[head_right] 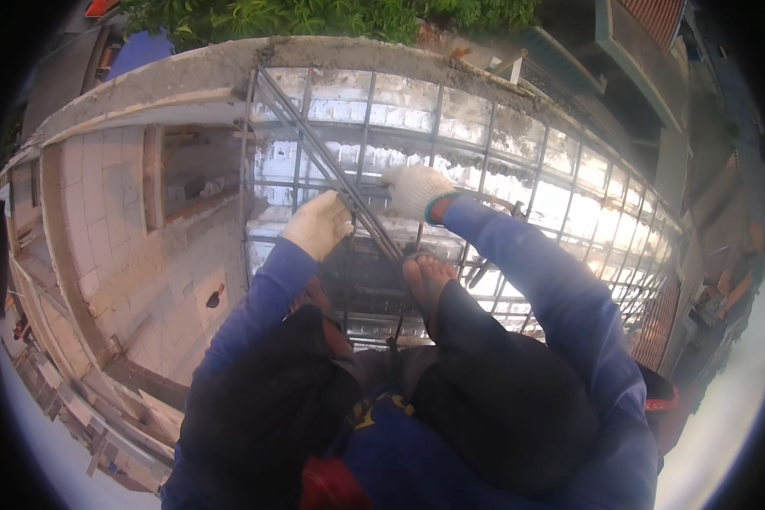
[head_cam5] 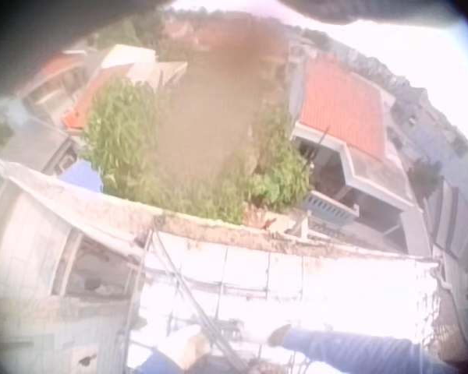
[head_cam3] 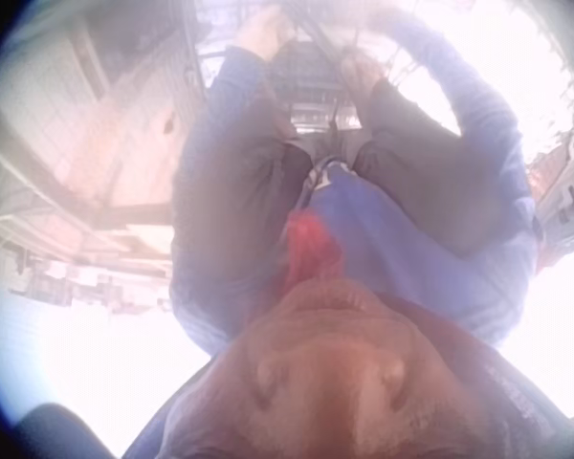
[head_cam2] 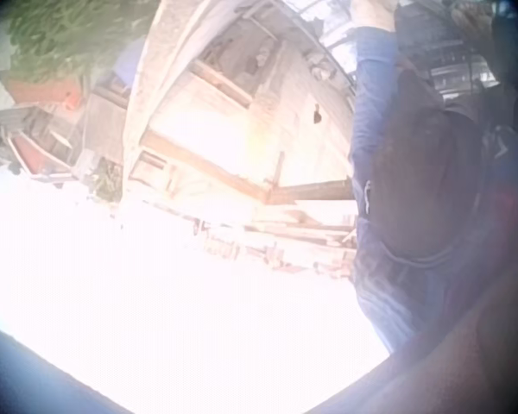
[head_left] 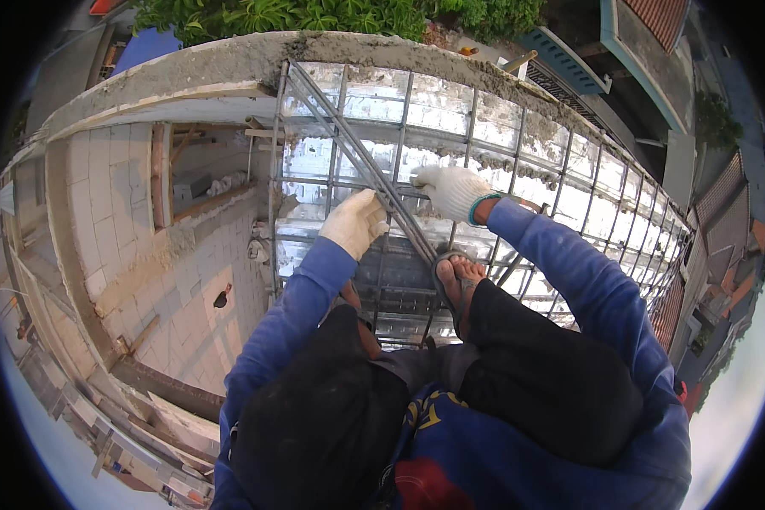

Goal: The person uses pliers to cut and bend metal rods while assembling a metal grid structure on a roof. The person secures the rods to the existing framework.

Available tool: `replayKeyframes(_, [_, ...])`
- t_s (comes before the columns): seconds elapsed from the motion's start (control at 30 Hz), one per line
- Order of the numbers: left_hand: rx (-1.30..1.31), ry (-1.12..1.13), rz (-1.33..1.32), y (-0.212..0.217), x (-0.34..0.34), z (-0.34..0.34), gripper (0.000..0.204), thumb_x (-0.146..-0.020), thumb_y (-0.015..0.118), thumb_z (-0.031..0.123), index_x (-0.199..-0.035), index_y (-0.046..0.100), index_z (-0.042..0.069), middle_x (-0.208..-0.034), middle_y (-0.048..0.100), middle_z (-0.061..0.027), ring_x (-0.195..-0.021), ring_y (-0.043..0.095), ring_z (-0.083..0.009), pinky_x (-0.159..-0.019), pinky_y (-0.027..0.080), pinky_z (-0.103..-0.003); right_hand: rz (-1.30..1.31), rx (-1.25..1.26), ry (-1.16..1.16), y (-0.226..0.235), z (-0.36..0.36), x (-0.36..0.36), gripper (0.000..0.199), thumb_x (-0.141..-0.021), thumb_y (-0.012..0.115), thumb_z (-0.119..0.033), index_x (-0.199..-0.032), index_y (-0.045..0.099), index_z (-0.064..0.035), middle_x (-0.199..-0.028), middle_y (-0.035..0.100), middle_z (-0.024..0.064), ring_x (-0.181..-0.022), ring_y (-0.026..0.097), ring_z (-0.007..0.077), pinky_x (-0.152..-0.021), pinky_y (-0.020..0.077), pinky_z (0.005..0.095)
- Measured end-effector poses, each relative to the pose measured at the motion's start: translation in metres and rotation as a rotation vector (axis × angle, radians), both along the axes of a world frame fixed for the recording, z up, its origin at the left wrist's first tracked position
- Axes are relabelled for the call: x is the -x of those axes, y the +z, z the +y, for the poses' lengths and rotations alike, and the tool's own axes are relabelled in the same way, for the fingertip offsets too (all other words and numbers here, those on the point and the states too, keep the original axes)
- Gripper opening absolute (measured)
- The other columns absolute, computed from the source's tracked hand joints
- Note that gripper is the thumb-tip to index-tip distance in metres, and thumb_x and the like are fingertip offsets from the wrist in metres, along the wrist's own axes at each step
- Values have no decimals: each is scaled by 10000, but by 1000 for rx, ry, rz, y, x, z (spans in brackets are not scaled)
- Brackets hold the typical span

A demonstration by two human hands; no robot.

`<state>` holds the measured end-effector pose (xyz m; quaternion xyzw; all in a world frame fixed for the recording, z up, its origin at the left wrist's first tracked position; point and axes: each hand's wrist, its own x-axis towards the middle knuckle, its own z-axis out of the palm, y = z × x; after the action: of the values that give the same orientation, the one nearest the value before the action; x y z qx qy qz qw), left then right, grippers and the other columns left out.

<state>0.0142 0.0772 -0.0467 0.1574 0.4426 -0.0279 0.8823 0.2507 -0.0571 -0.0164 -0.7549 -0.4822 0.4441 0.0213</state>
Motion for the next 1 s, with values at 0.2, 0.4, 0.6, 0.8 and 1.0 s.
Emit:
replayKeyframes(0.2, [33,-21,70,1,-4,6,294,-1119,648,328,-1310,698,111,-1329,740,-68,-1195,653,-251,-889,550,-427,0,61,33,4,8,0,530,-914,835,-257,-1409,738,-92,-1267,799,194,-1171,772,398,-1000,617,503])
replayKeyframes(0.4, [81,-66,93,-12,-11,12,322,-1112,662,345,-1340,683,119,-1329,740,-70,-1205,653,-266,-879,549,-447,-36,69,188,-13,15,-3,516,-902,854,-251,-1392,760,-117,-1252,806,187,-1174,775,386,-1016,615,494])
replayKeyframes(0.6, [95,-57,67,-14,-7,13,386,-1094,709,356,-1380,672,99,-1429,699,-82,-1290,627,-282,-878,542,-446,26,125,174,-21,30,-10,505,-907,838,-241,-1406,775,-193,-1271,812,143,-1167,778,372,-1012,615,485])
replayKeyframes(0.8, [18,-82,152,-6,-13,7,395,-1095,721,337,-1388,671,77,-1435,693,-100,-1264,645,-254,-861,546,-430,35,131,136,-23,30,-4,458,-966,698,-164,-1415,772,-205,-1280,812,141,-1166,780,360,-1013,614,480])
replayKeyframes(1.0, [12,-102,28,-10,-8,6,336,-1096,692,253,-1379,663,74,-1366,682,-66,-1199,645,-210,-859,546,-389,96,146,118,-36,30,-7,420,-974,643,-150,-1366,794,-144,-1279,805,171,-1158,780,366,-987,620,477])
